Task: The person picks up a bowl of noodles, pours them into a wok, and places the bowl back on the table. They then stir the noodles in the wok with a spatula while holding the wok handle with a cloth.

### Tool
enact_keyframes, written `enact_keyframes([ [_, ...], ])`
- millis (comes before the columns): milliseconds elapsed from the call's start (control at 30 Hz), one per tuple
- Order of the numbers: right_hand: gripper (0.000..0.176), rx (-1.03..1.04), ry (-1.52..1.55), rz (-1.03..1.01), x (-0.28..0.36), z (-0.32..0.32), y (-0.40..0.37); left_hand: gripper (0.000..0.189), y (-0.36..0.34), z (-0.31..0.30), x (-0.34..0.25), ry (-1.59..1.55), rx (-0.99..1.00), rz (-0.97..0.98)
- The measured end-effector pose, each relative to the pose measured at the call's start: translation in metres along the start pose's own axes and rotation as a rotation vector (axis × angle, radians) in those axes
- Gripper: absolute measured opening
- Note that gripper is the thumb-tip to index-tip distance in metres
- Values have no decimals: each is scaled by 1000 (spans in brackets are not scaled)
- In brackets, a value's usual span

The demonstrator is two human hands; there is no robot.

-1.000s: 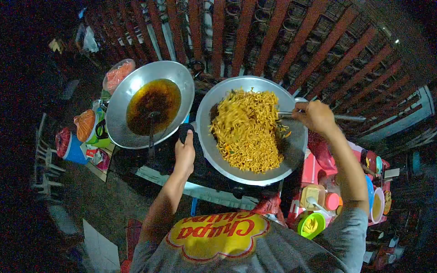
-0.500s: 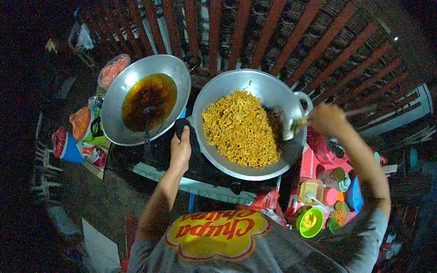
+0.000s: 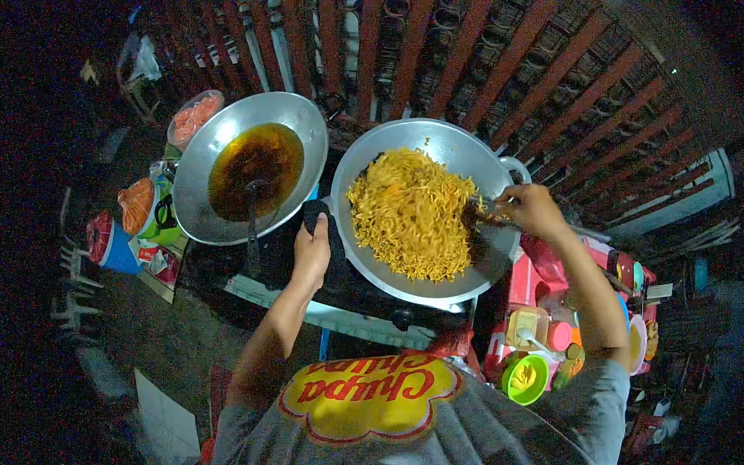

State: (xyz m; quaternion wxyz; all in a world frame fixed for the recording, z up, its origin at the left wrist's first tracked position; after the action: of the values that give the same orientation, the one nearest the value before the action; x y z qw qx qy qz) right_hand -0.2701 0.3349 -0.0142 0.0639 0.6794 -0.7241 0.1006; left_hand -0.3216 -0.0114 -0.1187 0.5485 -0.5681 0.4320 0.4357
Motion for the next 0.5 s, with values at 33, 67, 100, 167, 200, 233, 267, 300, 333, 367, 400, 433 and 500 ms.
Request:
enact_keyframes([
  [33, 19, -9, -94, 34, 10, -20, -5, 46, -2, -2, -2, 27, -30, -9],
  [67, 18, -16, -187, 69, 27, -41, -10, 46, -3, -4, -2, 55, -59, -18],
  [100, 18, 1, -303, 23, 40, -52, -10, 46, 2, -4, 6, 53, -54, -19],
  [167, 16, -40, -515, -14, 70, -69, -16, 50, 14, -2, 21, 4, 1, -41],
  [200, 17, -80, -616, -99, 82, -72, -16, 50, 11, -3, 18, 3, 2, -44],
  [233, 17, -79, -617, -98, 87, -73, -15, 54, 7, 1, 15, -78, 72, -53],
  [267, 17, -153, -709, -162, 98, -77, -15, 57, 2, 7, 9, -160, 143, -67],
  [300, 18, -226, -797, -225, 108, -80, -18, 57, 1, 8, 12, -160, 146, -73],
  [333, 18, -225, -798, -223, 105, -83, -17, 60, 3, 3, 17, -85, 71, -96],
  [367, 17, -165, -921, -173, 93, -84, -14, 62, 6, -3, 22, -13, -6, -116],
  [400, 18, -100, -1041, -123, 84, -84, -13, 62, 10, -3, 29, -15, -8, -119],
  [433, 15, -70, -1122, -146, 83, -88, -16, 62, 14, -1, 35, -55, 11, -95],
  [500, 14, 95, -1134, -72, 50, -83, -17, 63, 16, -1, 36, -89, 34, -75],
])
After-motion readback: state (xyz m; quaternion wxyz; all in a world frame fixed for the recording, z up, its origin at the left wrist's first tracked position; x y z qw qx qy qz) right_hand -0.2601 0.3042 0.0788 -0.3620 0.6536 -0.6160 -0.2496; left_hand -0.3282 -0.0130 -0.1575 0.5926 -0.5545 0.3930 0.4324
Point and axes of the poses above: each hand's wrist, its own y-axis towards the middle knuckle, its own z-axis out of the palm, x = y × z, the point moved 9 cm from there along y, towards the middle knuckle, and after that the axes turned 11 degrees about -y, right-handed, at the moved point
